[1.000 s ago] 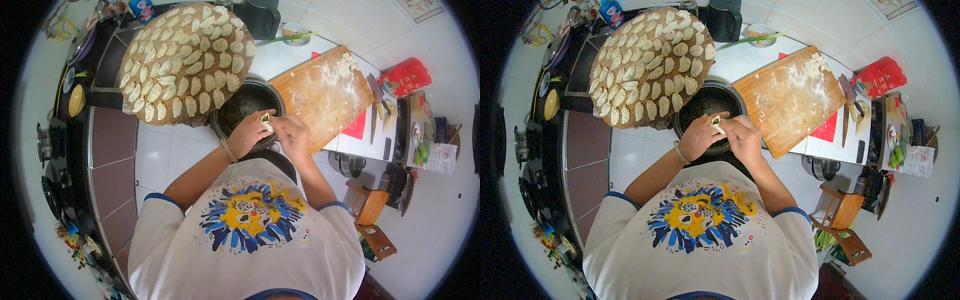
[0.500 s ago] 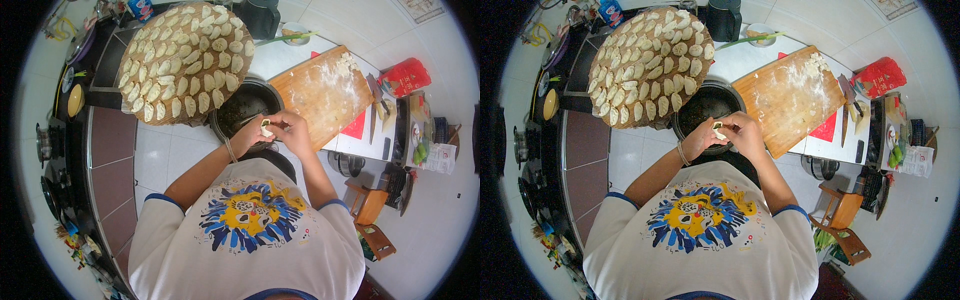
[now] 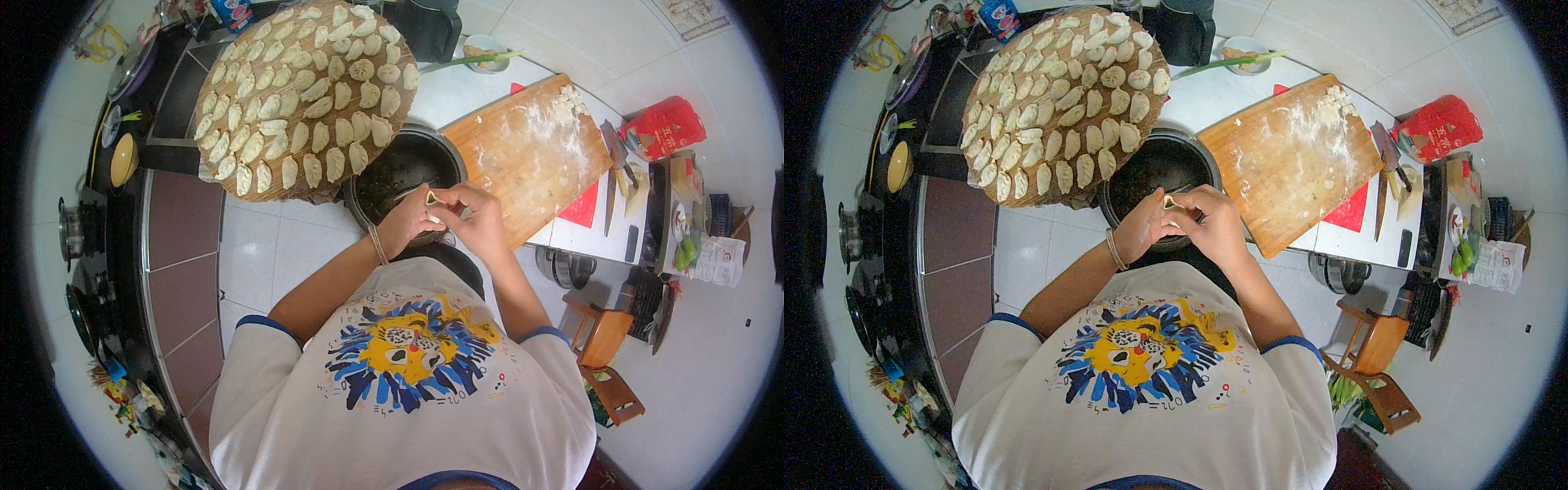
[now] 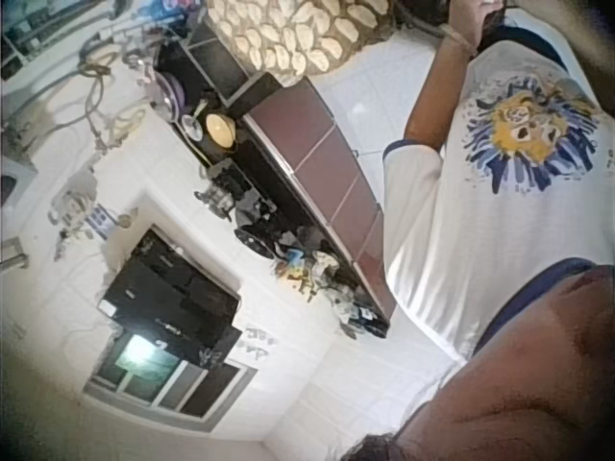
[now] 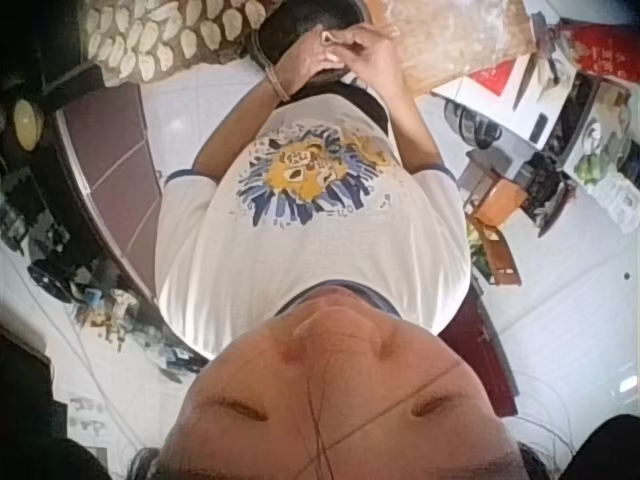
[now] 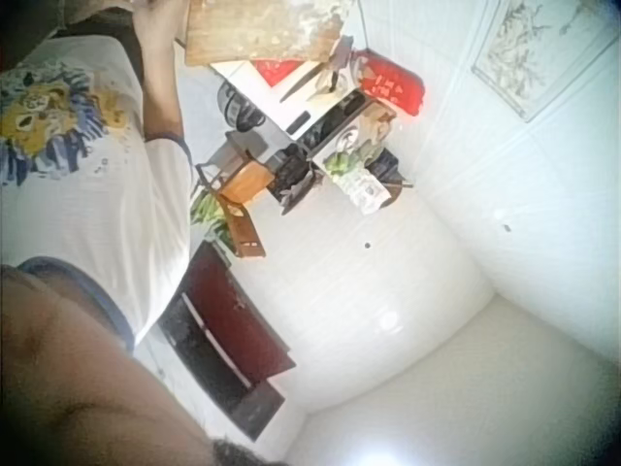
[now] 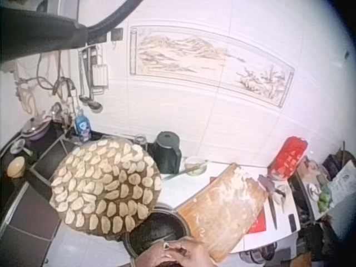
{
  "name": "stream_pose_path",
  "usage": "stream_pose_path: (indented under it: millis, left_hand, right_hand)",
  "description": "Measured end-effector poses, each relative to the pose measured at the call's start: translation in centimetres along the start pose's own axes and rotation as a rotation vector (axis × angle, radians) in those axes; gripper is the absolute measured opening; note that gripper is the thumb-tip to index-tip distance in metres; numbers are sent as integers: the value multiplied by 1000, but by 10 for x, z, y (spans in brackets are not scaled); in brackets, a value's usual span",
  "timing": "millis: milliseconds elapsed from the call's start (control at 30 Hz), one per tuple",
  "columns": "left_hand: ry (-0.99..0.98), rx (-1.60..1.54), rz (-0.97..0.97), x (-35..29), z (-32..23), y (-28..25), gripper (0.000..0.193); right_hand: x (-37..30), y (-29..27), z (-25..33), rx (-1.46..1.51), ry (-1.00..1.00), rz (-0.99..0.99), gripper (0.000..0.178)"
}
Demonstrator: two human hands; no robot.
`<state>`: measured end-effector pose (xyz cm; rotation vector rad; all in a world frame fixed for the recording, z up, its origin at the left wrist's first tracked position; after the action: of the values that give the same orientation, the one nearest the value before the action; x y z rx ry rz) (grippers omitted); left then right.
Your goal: The person fills round dough wrappers with a green vegetable mixture using a spoon and folds them into dumplings. They place the finished dumplings onto a large wooden tray that already holds many completed units.
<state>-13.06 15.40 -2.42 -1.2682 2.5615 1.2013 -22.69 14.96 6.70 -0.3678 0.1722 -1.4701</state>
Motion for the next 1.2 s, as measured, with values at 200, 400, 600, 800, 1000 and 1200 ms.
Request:
stream_pose_path:
  millis: [200,400,600,800,1000,1200]
  left_hand:
    - [4,23,28,3,3,-1,48]
    - [25,42,16,6,8,-3,48]
    - [-35,106,-20,11,12,-11,54]
    - [-51,118,49,12,13,-15,59]
    - [-75,52,28,7,0,-10,60]
    - [-30,82,-4,5,-4,-11,61]
  right_hand:
    - [-2,-1,-5,5,-7,-25,10]
    - [-2,-1,-5,-88,-82,-4,12]
    - [4,-3,7,-61,-153,-14,11]
    - [7,-2,4,-155,-304,121,14]
    - [6,-4,6,-167,-344,19,12]
    - [8,0,10,-152,-318,19,9]
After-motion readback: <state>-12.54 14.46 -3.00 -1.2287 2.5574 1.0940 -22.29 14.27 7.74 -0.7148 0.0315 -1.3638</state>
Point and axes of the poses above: each hand's wrist, its own x-axis towards the middle knuckle, its own y-axis out of the palm, z = x × y, the point moved 7 cm from there along x, towards the middle knuckle, and after that the axes turned 8 degrees about x, right-handed, at the moved point
